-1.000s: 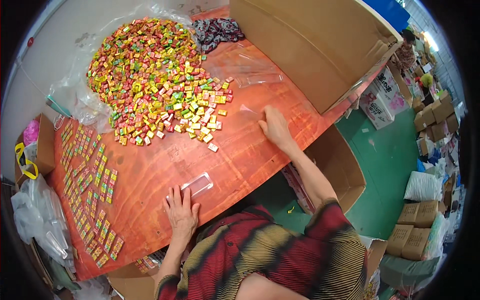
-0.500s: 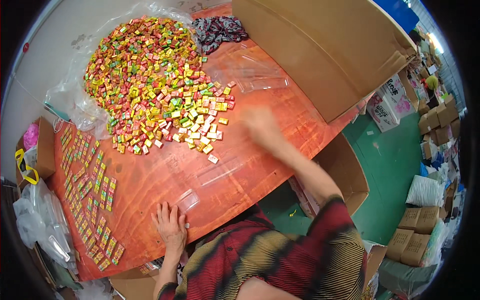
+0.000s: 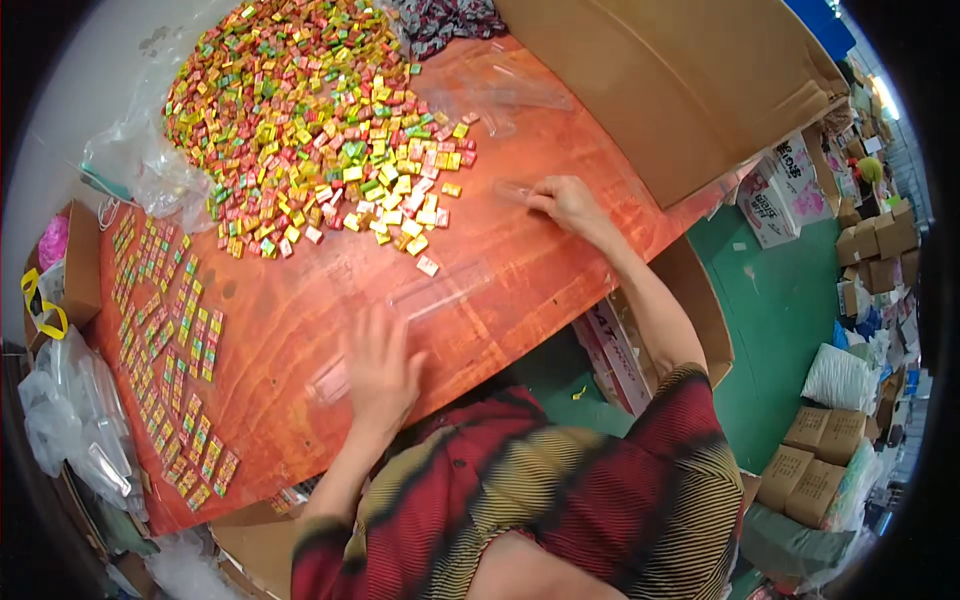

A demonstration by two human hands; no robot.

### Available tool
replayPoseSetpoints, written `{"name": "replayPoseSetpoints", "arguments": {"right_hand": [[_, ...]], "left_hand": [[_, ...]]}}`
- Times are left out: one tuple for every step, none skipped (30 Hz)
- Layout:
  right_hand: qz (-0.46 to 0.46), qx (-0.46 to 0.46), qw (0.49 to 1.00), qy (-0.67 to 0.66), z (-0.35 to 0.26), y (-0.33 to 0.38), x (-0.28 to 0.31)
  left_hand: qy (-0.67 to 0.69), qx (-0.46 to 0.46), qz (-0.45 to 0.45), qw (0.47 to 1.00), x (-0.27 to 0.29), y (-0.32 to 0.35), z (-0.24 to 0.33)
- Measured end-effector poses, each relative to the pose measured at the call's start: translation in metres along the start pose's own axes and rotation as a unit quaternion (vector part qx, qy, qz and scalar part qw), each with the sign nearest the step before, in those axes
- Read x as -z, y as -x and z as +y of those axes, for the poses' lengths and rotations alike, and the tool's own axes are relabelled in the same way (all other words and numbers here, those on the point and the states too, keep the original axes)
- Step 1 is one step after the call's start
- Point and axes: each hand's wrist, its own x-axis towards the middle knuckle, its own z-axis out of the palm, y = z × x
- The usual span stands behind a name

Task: The person is sorting small colorful packaged items and arranging them in rows on a transparent plastic sheet on a table for packaging.

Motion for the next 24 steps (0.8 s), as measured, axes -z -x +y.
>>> {"name": "replayPoseSetpoints", "arguments": {"right_hand": [[0.013, 0.038, 0.999, 0.020, -0.006, 0.003, -0.001], [0.013, 0.038, 0.999, 0.022, -0.001, 0.005, -0.003], [0.033, 0.073, 0.996, 0.041, 0.009, 0.005, -0.008], [0.054, 0.108, 0.991, 0.061, 0.015, 0.004, -0.011], [0.058, 0.110, 0.990, 0.066, 0.020, 0.007, -0.016], [0.068, 0.161, 0.981, 0.078, 0.018, 0.016, -0.027], [0.078, 0.213, 0.970, 0.091, 0.014, 0.026, -0.036], [0.077, 0.213, 0.970, 0.087, 0.001, 0.037, -0.043], [0.041, 0.219, 0.971, 0.087, -0.012, 0.048, -0.041], [0.003, 0.226, 0.970, 0.085, -0.019, 0.051, -0.040], [0.008, 0.225, 0.971, 0.087, -0.020, 0.048, -0.038], [0.051, 0.217, 0.973, 0.063, -0.020, 0.038, -0.035], [0.093, 0.209, 0.973, 0.038, -0.020, 0.026, -0.033], [0.128, 0.173, 0.975, 0.051, -0.024, 0.007, -0.027], [0.166, 0.134, 0.975, 0.065, -0.026, -0.014, -0.017], [0.200, 0.094, 0.971, 0.094, -0.025, -0.041, -0.013], [0.233, 0.056, 0.963, 0.122, -0.023, -0.065, -0.014], [0.237, 0.060, 0.962, 0.118, -0.019, -0.085, -0.020], [0.275, 0.018, 0.948, 0.158, -0.013, -0.100, -0.024], [0.309, -0.023, 0.930, 0.196, -0.007, -0.111, -0.030], [0.311, -0.022, 0.930, 0.194, -0.001, -0.115, -0.037], [0.316, -0.016, 0.920, 0.232, 0.007, -0.119, -0.041], [0.317, -0.006, 0.909, 0.270, 0.006, -0.117, -0.042], [0.315, -0.004, 0.910, 0.270, 0.007, -0.114, -0.041]], "left_hand": [[-0.002, -0.023, -0.004, 1.000, -0.006, -0.013, 0.009], [-0.004, -0.048, -0.010, 0.999, -0.012, -0.027, 0.018], [-0.005, -0.048, -0.006, 0.999, -0.019, -0.036, 0.021], [0.001, -0.054, -0.029, 0.998, -0.029, -0.043, 0.023], [0.010, -0.061, -0.053, 0.997, -0.039, -0.049, 0.022], [0.009, -0.061, -0.047, 0.997, -0.041, -0.048, 0.021], [0.009, -0.056, -0.049, 0.997, -0.041, -0.043, 0.019], [0.010, -0.052, -0.054, 0.997, -0.042, -0.036, 0.016], [-0.002, -0.053, -0.051, 0.997, -0.036, -0.028, 0.016], [-0.004, -0.051, -0.048, 0.998, -0.033, -0.019, 0.013], [0.002, -0.040, -0.059, 0.997, -0.029, -0.012, 0.012], [0.008, -0.027, -0.071, 0.997, -0.027, -0.006, 0.011], [0.006, -0.011, -0.063, 0.998, -0.026, -0.003, 0.011], [0.003, -0.013, -0.062, 0.998, -0.023, -0.001, 0.011], [0.004, -0.006, -0.056, 0.998, -0.021, -0.003, 0.013], [0.004, 0.001, -0.049, 0.999, -0.022, -0.006, 0.014], [-0.001, -0.002, -0.046, 0.999, -0.023, -0.008, 0.015], [0.000, -0.004, -0.045, 0.999, -0.026, -0.009, 0.017], [0.003, -0.011, -0.046, 0.999, -0.028, -0.012, 0.019], [-0.001, -0.012, -0.044, 0.999, -0.029, -0.013, 0.020], [0.000, -0.021, -0.046, 0.999, -0.031, -0.013, 0.021], [0.003, -0.032, -0.048, 0.998, -0.032, -0.013, 0.021], [0.002, -0.027, -0.051, 0.998, -0.033, -0.010, 0.020], [0.002, -0.023, -0.051, 0.998, -0.032, -0.009, 0.019]]}}
